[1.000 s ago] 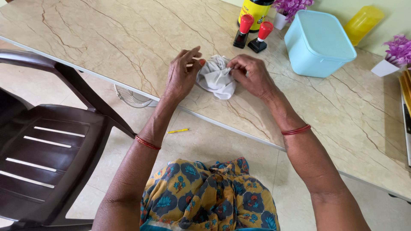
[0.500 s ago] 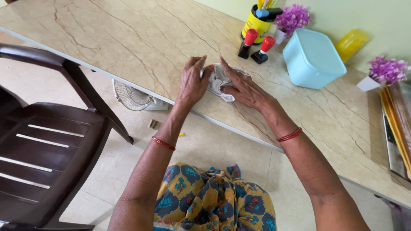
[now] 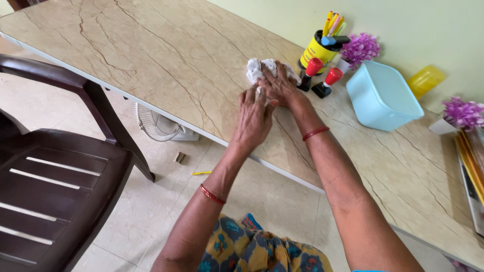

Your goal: The person cleans a table by hand with a cloth, wiping across the surface around various desktop items.

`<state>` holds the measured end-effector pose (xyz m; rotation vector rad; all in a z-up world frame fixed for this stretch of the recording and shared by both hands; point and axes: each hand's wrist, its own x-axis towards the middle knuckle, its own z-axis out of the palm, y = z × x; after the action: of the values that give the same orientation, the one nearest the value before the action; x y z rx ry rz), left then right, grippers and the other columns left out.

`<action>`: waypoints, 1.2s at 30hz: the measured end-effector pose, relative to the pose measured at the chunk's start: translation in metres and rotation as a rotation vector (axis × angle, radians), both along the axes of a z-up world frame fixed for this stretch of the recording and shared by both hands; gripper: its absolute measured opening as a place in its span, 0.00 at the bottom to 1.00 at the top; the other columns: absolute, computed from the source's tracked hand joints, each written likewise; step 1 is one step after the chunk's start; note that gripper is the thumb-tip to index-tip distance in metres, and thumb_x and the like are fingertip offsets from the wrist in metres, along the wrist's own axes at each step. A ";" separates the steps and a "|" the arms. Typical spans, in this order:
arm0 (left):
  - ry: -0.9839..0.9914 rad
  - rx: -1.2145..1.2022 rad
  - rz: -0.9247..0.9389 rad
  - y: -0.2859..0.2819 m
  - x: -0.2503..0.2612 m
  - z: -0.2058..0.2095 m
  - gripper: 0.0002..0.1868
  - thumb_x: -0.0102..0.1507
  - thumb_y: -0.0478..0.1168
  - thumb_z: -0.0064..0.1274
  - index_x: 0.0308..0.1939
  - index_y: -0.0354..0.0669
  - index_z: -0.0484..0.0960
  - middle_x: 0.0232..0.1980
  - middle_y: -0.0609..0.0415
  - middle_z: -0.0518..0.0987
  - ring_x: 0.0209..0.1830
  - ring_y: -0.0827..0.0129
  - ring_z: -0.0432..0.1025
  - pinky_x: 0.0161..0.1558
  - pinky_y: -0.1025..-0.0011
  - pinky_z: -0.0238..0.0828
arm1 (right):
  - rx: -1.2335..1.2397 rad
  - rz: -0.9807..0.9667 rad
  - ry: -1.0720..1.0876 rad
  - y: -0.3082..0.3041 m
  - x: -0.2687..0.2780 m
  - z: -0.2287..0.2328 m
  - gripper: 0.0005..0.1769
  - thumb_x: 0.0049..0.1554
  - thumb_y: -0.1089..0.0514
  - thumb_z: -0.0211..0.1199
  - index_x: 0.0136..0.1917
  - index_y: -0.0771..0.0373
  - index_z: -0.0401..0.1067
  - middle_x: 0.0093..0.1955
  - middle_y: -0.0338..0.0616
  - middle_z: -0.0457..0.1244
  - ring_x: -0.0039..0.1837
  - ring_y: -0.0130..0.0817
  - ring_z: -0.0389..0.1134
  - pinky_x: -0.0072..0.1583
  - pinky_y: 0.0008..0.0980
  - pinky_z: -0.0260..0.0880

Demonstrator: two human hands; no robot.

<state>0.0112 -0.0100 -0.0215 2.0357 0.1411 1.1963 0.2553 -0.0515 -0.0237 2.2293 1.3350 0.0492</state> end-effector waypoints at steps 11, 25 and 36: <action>0.094 0.024 -0.043 -0.011 -0.023 0.020 0.28 0.68 0.38 0.49 0.67 0.21 0.66 0.74 0.22 0.60 0.71 0.31 0.58 0.70 0.47 0.57 | 0.400 -0.257 0.204 0.065 0.110 -0.008 0.40 0.66 0.27 0.30 0.86 0.39 0.36 0.88 0.45 0.29 0.85 0.64 0.29 0.76 0.70 0.38; 0.145 0.037 -0.075 -0.010 -0.033 0.027 0.31 0.68 0.39 0.47 0.70 0.19 0.63 0.75 0.21 0.56 0.75 0.29 0.54 0.72 0.43 0.54 | 0.397 -0.010 0.066 0.083 0.238 -0.044 0.29 0.70 0.44 0.31 0.82 0.44 0.50 0.87 0.49 0.37 0.82 0.75 0.38 0.78 0.69 0.38; 0.062 0.016 -0.009 -0.009 -0.015 0.011 0.30 0.68 0.38 0.49 0.68 0.18 0.63 0.73 0.17 0.58 0.72 0.31 0.57 0.72 0.46 0.55 | 0.324 0.209 0.003 0.056 0.127 -0.028 0.35 0.69 0.37 0.27 0.86 0.40 0.45 0.88 0.36 0.41 0.85 0.68 0.39 0.79 0.68 0.46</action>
<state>-0.0035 -0.0194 -0.0106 2.0865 0.1532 1.1324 0.3820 0.0046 -0.0521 2.3366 1.6559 0.3609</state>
